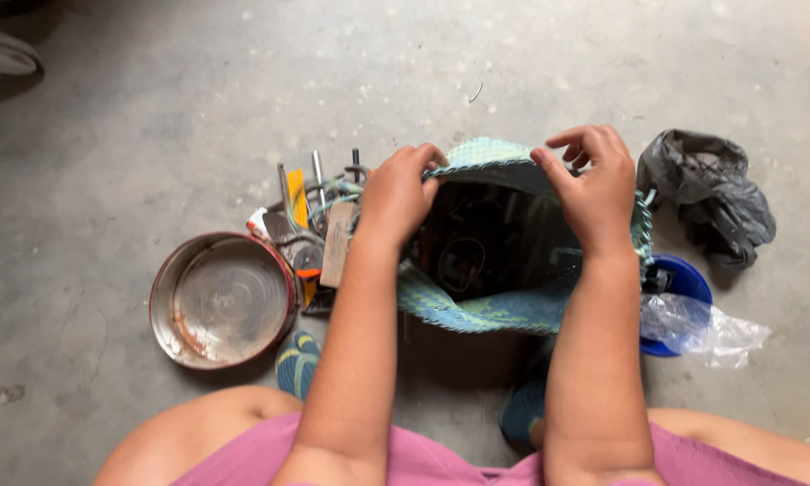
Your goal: The person sits on the floor and sorts various tools from a woven basket onto the floor. They handle hammers, pliers, a ruler, and other metal tools one by one, placing them in a pile beside the basket.
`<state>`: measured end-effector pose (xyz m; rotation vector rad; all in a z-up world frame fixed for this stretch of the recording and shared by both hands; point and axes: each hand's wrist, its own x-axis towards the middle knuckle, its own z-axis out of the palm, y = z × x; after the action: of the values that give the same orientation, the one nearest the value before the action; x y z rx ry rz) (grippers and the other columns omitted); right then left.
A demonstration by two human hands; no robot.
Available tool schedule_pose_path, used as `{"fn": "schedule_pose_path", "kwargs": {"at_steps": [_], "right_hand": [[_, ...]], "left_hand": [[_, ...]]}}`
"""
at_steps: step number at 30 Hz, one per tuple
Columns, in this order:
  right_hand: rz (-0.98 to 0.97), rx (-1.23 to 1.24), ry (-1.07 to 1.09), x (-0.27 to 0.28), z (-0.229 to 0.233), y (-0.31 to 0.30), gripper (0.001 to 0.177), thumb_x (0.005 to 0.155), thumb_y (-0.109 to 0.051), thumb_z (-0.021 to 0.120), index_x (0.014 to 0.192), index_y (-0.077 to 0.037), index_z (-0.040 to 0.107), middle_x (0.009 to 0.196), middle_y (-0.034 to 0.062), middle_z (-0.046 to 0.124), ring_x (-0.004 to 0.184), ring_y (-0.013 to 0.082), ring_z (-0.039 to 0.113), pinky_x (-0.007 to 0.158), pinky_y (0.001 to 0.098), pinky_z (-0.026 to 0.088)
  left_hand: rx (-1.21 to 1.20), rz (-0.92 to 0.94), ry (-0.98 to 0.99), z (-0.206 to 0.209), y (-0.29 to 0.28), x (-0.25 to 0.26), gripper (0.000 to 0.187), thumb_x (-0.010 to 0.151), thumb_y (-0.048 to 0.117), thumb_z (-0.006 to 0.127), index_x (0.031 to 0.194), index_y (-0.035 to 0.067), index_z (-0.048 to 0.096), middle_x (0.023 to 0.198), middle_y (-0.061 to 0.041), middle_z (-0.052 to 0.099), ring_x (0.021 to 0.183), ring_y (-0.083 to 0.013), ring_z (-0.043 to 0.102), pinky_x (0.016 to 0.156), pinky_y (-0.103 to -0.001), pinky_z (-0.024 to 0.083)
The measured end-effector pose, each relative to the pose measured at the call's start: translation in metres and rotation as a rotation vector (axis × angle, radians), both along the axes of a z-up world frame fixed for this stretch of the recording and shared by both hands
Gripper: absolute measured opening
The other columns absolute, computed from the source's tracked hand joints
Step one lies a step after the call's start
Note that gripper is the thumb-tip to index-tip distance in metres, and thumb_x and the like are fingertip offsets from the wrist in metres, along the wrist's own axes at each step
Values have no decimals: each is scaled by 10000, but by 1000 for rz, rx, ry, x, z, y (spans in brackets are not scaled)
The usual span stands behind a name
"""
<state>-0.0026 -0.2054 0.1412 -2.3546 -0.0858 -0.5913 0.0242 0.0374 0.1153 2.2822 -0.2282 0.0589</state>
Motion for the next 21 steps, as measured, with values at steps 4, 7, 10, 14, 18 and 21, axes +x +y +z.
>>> {"fn": "schedule_pose_path", "kwargs": {"at_steps": [4,7,10,14,18,21], "right_hand": [[40,178,-38,9,-14,1,210,960,-215,821,993,-49,697,941,54,666,839,145,635,775,311,514],[64,240,335,18,-49,-6,212,921,-255,799,951,-63,714,892,52,701,808,150,653,740,315,525],[102,44,581,25,-104,-6,300,847,-320,808,990,-65,742,943,109,759,845,210,722,767,355,553],[-23,-137,1077,1,-200,3,384,824,-349,811,1108,-113,708,1049,140,762,955,298,743,871,420,558],[-80,-166,1170,-31,-269,-4,421,771,-322,838,1100,-97,702,1145,148,749,1086,322,688,944,430,534],[-184,-128,1030,-37,-290,-12,603,655,-263,922,1164,-93,646,1302,173,645,1234,344,598,1032,409,495]], "left_hand": [[-157,-11,-437,-4,-23,-3,210,853,123,708,1059,148,675,1051,-70,702,1027,-319,674,880,-430,541],[-137,-126,-272,-26,-39,-1,132,935,123,715,1051,179,687,1041,-31,708,1035,-272,689,898,-409,551],[81,-193,-134,-62,-47,0,210,901,144,742,1103,188,703,1039,-33,700,1059,-276,667,879,-436,533],[345,-160,-117,-129,-44,-12,483,727,172,775,1201,184,683,1117,-54,691,1064,-286,644,855,-451,517],[646,-149,149,-181,-47,-26,411,862,199,670,1272,184,674,1209,-73,672,1164,-304,602,916,-422,495],[747,-256,254,-187,-45,-28,384,901,227,608,1274,233,700,1265,-44,666,1258,-299,544,1032,-466,423]]}}
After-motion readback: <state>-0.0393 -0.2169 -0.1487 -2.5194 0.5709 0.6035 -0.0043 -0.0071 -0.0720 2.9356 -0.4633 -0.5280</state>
